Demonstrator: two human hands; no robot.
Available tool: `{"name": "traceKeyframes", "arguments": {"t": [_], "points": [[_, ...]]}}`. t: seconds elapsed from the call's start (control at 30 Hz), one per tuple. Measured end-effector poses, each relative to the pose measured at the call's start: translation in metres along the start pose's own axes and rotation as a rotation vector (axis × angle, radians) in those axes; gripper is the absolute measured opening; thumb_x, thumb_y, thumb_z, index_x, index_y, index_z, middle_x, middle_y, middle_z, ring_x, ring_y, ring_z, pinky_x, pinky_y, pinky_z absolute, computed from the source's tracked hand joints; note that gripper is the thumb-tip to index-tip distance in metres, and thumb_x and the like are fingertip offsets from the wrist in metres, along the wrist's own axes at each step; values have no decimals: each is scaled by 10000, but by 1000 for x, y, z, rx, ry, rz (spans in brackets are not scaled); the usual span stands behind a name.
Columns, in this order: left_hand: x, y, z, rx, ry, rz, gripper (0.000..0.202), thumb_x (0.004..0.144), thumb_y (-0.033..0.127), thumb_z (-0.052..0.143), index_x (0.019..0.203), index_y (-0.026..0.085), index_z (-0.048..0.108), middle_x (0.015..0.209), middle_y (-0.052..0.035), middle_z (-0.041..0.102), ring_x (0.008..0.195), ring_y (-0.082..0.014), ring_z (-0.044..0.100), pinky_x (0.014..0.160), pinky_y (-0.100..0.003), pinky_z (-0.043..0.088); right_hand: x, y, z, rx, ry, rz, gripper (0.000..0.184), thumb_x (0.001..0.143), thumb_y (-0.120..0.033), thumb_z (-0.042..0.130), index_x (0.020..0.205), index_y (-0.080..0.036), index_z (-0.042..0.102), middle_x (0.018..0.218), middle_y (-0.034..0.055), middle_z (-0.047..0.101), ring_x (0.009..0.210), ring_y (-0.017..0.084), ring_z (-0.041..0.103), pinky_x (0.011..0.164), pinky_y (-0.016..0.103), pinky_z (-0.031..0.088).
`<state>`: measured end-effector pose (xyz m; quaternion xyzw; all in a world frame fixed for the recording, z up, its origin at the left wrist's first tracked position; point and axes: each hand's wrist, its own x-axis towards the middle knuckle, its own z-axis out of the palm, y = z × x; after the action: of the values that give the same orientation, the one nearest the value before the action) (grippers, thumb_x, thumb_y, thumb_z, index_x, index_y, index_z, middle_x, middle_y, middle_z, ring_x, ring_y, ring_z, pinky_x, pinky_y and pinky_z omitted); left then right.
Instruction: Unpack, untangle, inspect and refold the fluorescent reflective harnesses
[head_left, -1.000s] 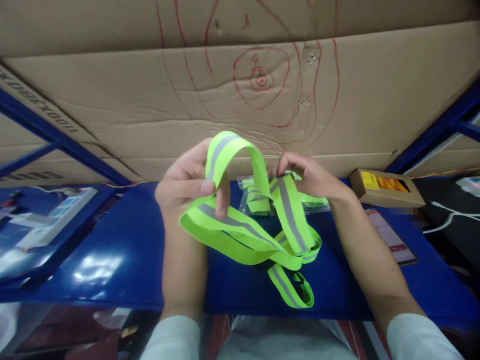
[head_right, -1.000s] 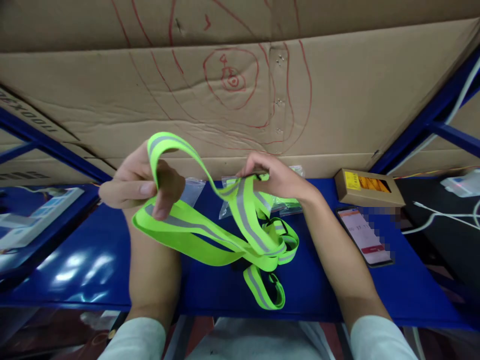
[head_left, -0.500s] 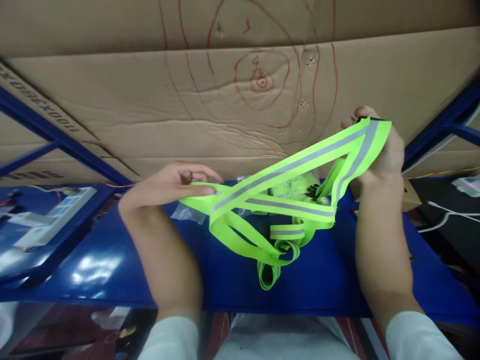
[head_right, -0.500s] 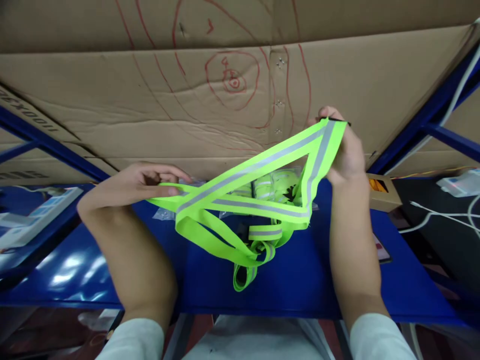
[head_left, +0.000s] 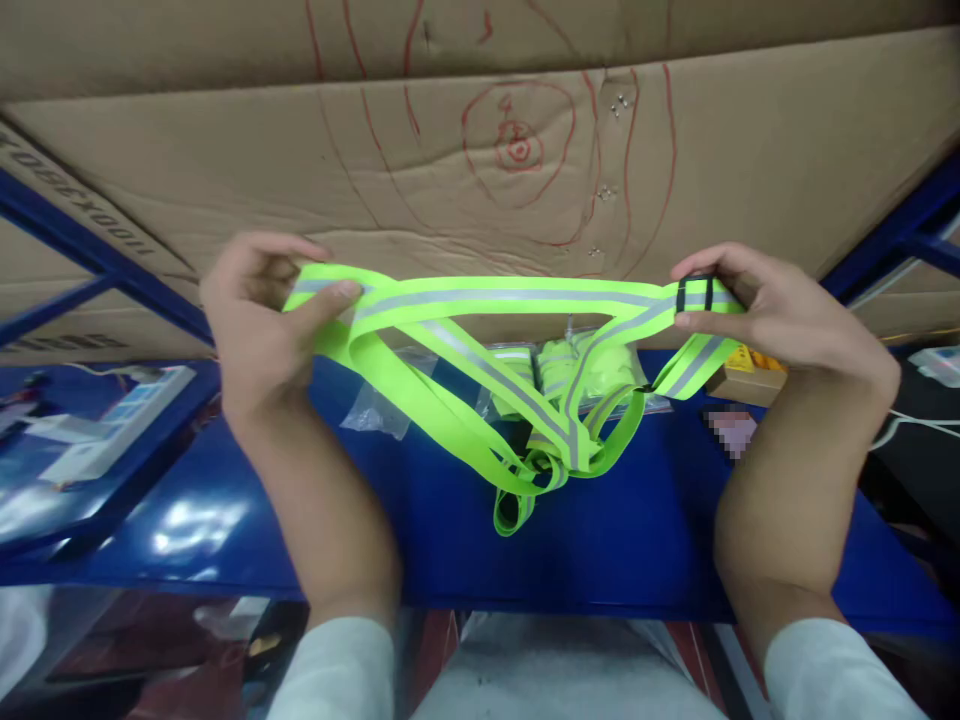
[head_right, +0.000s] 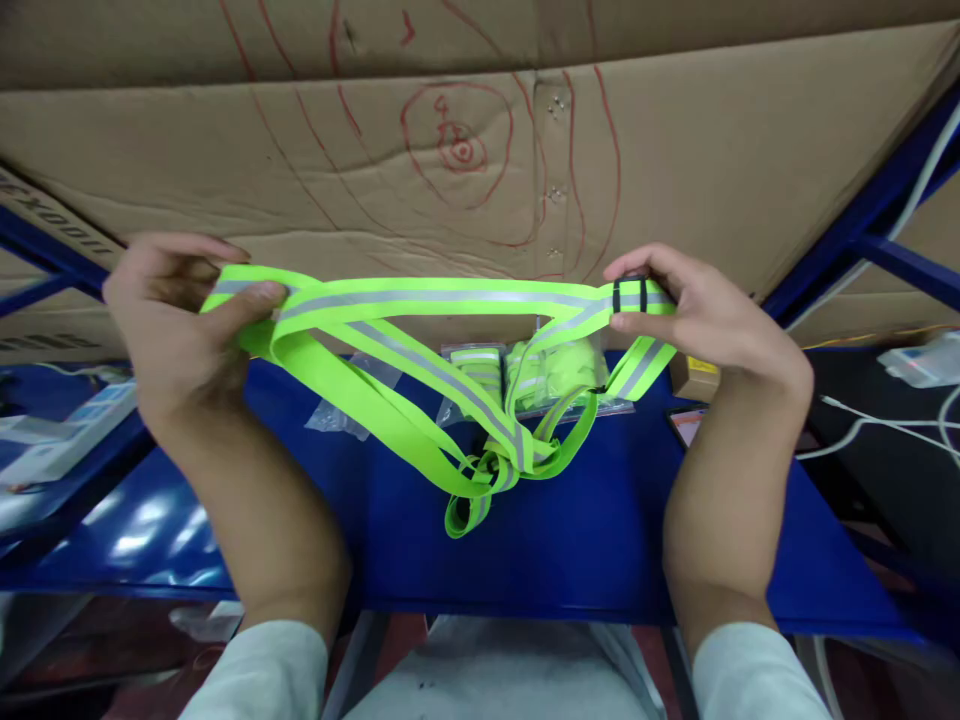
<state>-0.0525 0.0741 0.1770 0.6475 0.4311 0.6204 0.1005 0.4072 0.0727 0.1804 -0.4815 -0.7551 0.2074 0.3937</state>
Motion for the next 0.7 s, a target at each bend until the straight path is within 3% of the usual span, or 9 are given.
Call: {"name": "traceKeyframes", "arguments": {"t": [0.07, 0.2, 0.27, 0.33, 0.4, 0.47, 0.57, 0.63, 0.7], "points": [[0, 5, 2, 114, -38, 6, 357, 699, 378, 908, 971, 247, 717, 857, 43, 684, 734, -118, 617, 641, -310, 483, 1, -10, 4, -146, 111, 60, 317, 753, -281, 821, 1063, -237, 773, 888, 2, 702, 731, 151, 571, 635, 296, 428], [-5, 19, 5, 276, -349, -119, 342, 761, 495, 827, 978, 237, 768, 828, 7, 716, 690, -140, 618, 609, -299, 476, 0, -22, 11, -164, 360, 157, 78, 783, -187, 768, 858, -206, 766, 690, -38, 603, 601, 99, 451, 559, 266, 341], [-8, 26, 7, 370, -469, -153, 400, 736, 575, 821, 938, 234, 769, 787, 7, 707, 661, -147, 582, 585, -289, 445, 0, -23, 11, -110, 422, 157, 32, 791, -183, 753, 769, -200, 735, 612, -46, 542, 540, 85, 417, 508, 252, 317], [-10, 32, 11, 454, -534, -144, 462, 674, 608, 859, 936, 242, 754, 782, 17, 693, 664, -151, 559, 590, -281, 415, -1, -22, 11, 30, 435, 153, 57, 780, -196, 755, 740, -197, 715, 605, -36, 575, 517, 95, 491, 476, 242, 368], [-12, 37, 18, 484, -550, -82, 470, 632, 568, 902, 922, 243, 724, 775, 24, 662, 677, -153, 546, 612, -278, 393, -1, -20, 9, 265, 408, 149, 65, 754, -227, 774, 775, -195, 721, 687, -4, 671, 571, 142, 628, 503, 269, 498], [-12, 38, 26, 481, -467, 26, 374, 665, 461, 902, 826, 223, 662, 742, 29, 597, 676, -141, 509, 634, -281, 365, -2, -18, 6, 483, 336, 141, 141, 724, -268, 797, 824, -193, 733, 764, 27, 727, 651, 196, 714, 585, 350, 612], [-11, 35, 37, 395, -181, 168, 324, 720, 242, 813, 677, 193, 496, 678, 41, 472, 650, -113, 417, 639, -286, 323, -3, -14, 0, 616, 303, 55, 206, 670, -318, 838, 800, -214, 716, 744, 14, 725, 662, 228, 732, 658, 456, 664], [-9, 31, 44, 318, -66, 186, 284, 738, 156, 727, 658, 190, 457, 677, 36, 501, 649, -109, 431, 638, -284, 333, -4, -12, -3, 639, 372, -45, 248, 616, -336, 871, 753, -245, 685, 729, -9, 701, 660, 236, 720, 660, 479, 663], [-7, 28, 49, 242, -22, 177, 216, 743, 128, 665, 672, 191, 471, 715, 19, 581, 685, -118, 520, 664, -279, 387, -4, -8, -6, 616, 426, -124, 288, 608, -412, 871, 705, -269, 641, 698, -7, 659, 666, 263, 710, 619, 485, 646]]}}
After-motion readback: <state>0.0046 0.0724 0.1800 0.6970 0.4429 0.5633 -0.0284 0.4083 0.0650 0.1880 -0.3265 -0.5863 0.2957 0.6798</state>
